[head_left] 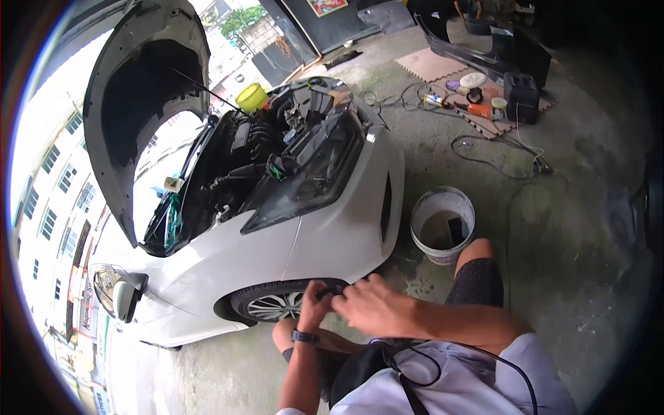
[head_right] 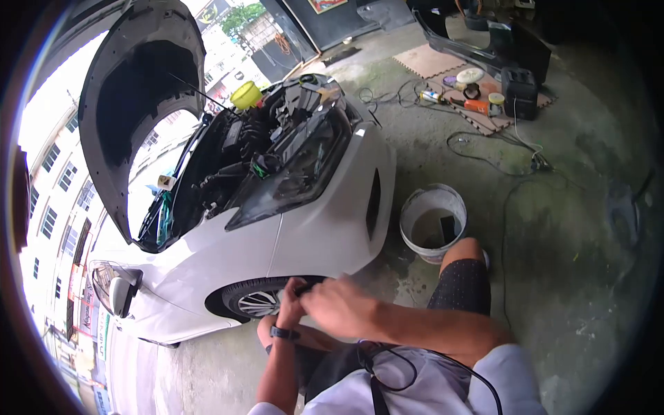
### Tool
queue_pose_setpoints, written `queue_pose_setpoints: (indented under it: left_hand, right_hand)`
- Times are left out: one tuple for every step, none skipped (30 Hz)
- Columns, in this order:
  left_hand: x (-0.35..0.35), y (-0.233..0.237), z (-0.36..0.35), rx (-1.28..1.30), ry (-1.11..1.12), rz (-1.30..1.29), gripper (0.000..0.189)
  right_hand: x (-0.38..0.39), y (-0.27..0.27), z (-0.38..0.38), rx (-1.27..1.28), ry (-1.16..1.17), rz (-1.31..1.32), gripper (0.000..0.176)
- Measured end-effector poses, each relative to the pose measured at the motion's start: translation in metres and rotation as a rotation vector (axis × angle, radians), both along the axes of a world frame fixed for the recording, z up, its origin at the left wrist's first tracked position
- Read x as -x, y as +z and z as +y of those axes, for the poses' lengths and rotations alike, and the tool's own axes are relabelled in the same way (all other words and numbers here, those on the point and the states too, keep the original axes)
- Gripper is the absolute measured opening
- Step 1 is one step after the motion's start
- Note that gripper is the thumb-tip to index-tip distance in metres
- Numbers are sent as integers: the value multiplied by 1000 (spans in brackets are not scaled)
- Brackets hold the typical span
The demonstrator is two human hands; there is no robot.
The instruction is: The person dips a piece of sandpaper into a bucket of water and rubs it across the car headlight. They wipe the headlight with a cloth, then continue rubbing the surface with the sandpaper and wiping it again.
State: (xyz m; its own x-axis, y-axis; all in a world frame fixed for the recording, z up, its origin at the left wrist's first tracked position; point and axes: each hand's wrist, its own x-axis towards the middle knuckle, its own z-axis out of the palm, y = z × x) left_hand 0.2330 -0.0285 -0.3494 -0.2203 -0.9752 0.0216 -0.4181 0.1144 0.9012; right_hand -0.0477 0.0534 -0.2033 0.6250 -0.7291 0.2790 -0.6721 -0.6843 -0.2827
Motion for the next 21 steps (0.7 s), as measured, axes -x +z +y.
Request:
queue_pose_setpoints:
  left_hand:
    - [1, 7, 3, -78, 170, 50, 22]
    - [3, 16, 3, -155, 344, 97, 22]
    - [-12, 28, -9, -73, 235, 16, 22]
    - [-29, 40, -21, 8, 125, -61, 22]
    - [-30, 48, -23, 22, 158, -114, 22]
    - [-31, 57, -24, 35, 190, -167, 22]
    - [-37, 66, -28, 104, 149, -198, 23]
    - [-45, 76, -33, 168, 108, -227, 24]
    - [-54, 85, -34, 128, 97, -256, 24]
    - [-55, 96, -41, 113, 75, -274, 24]
    - [-50, 109, -41, 170, 113, -280, 24]
    - [-54, 106, -46, 167, 155, -132, 22]
    - [-60, 108, -53, 179, 172, -173, 22]
    - [-69, 112, -61, 189, 186, -219, 23]
    - [-81, 107, -73, 234, 229, -283, 20]
    - [-82, 119, -78, 319, 126, -299, 11]
    - [-89, 122, -85, 375, 127, -232, 7]
    - [-96, 125, -92, 442, 131, -161, 4]
    - [-97, 145, -89, 398, 114, -92, 9]
    - [-104, 152, -97, 363, 187, -22, 18]
    - [-103, 164, -99, 386, 224, 10, 19]
  right_hand:
    - [-1, 54, 15, 27, 58, 3, 30]
    - [-11, 65, 31, 616, 22, 18, 31]
    - [-13, 106, 45, 650, 44, 32, 30]
    - [-8, 137, 51, 523, 153, 49, 28]
    - [-1, 157, 53, 405, 262, 68, 27]
    - [-4, 169, 57, 410, 256, 110, 27]
    - [-3, 174, 60, 437, 231, 134, 27]
    - [-7, 179, 62, 459, 215, 169, 27]
    - [-11, 179, 61, 463, 203, 199, 27]
    - [-13, 179, 59, 466, 193, 228, 27]
    - [-14, 178, 57, 464, 186, 248, 27]
    - [-15, 177, 54, 461, 176, 258, 27]
    - [-12, 176, 50, 457, 163, 255, 27]
    - [-6, 173, 47, 449, 140, 236, 27]
    - [3, 170, 41, 434, 114, 192, 27]
    - [14, 167, 31, 383, 91, 116, 27]
    - [35, 165, 11, 244, 151, -106, 23]
    - [65, 159, -14, 114, 217, -319, 21]
    - [74, 126, -33, 91, 133, -572, 20]
    - [81, 84, -51, 67, 46, -822, 24]
    - [100, 57, -55, -220, -27, -916, 28]
